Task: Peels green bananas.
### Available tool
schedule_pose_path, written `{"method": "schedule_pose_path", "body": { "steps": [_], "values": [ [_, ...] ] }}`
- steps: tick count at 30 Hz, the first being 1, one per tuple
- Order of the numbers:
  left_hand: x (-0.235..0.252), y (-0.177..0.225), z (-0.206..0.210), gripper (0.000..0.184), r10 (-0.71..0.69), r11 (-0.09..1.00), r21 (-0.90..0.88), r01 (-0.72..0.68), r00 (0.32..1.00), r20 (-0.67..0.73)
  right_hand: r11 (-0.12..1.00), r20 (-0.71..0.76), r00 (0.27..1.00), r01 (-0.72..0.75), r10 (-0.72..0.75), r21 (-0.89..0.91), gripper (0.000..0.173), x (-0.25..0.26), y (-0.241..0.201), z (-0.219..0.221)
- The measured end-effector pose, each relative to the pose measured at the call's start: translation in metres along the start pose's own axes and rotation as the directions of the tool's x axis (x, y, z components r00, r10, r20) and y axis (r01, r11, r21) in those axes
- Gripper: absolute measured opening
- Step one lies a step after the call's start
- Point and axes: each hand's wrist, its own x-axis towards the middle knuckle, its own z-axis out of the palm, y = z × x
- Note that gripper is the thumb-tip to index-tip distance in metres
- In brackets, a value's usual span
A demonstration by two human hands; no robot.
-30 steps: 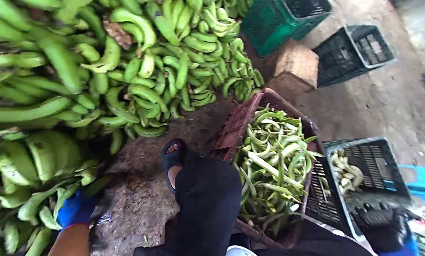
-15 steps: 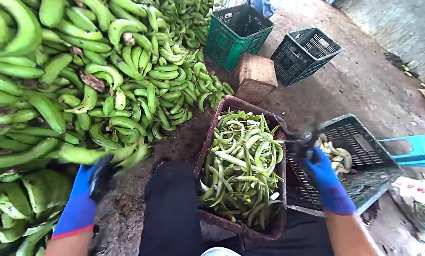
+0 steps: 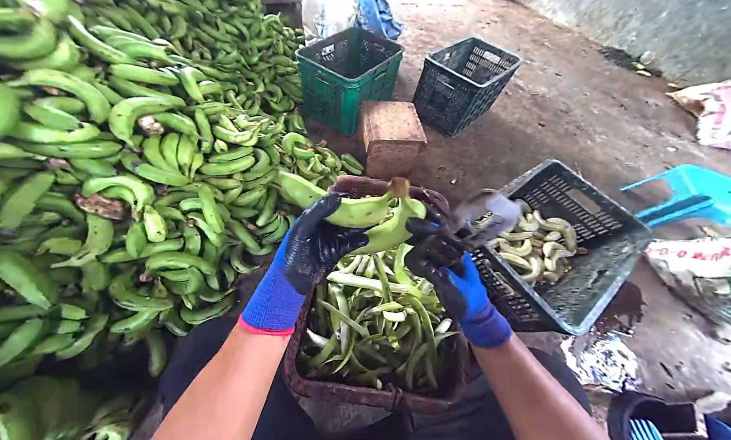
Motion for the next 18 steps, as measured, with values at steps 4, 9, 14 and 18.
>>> {"method": "schedule_pose_path", "body": {
  "steps": [4,9,14,18],
  "values": [
    [0.002,-0.011,-0.004,0.029,-0.085,0.993,-0.088,0.076,0.990,-0.112,0.993,0.002,0.996,-0.087,0.087,0.079,0.045,0.000,0.010,0.004],
    [-0.001,-0.021,-0.001,0.035,-0.175,0.970,-0.190,0.148,0.976,-0.129,0.990,-0.066,0.997,0.025,-0.034,-0.139,0.049,0.001,0.006,0.008],
    [-0.005,-0.018,-0.004,0.033,-0.131,0.989,-0.100,0.111,0.965,-0.228,0.963,-0.080,0.996,-0.045,0.024,-0.264,0.050,0.008,0.003,0.006],
    [-0.013,0.003,-0.015,0.023,0.269,0.888,0.435,-0.148,0.935,-0.232,0.955,-0.032,0.956,-0.292,0.291,-0.044,0.042,0.004,-0.001,0.007]
  ]
}}
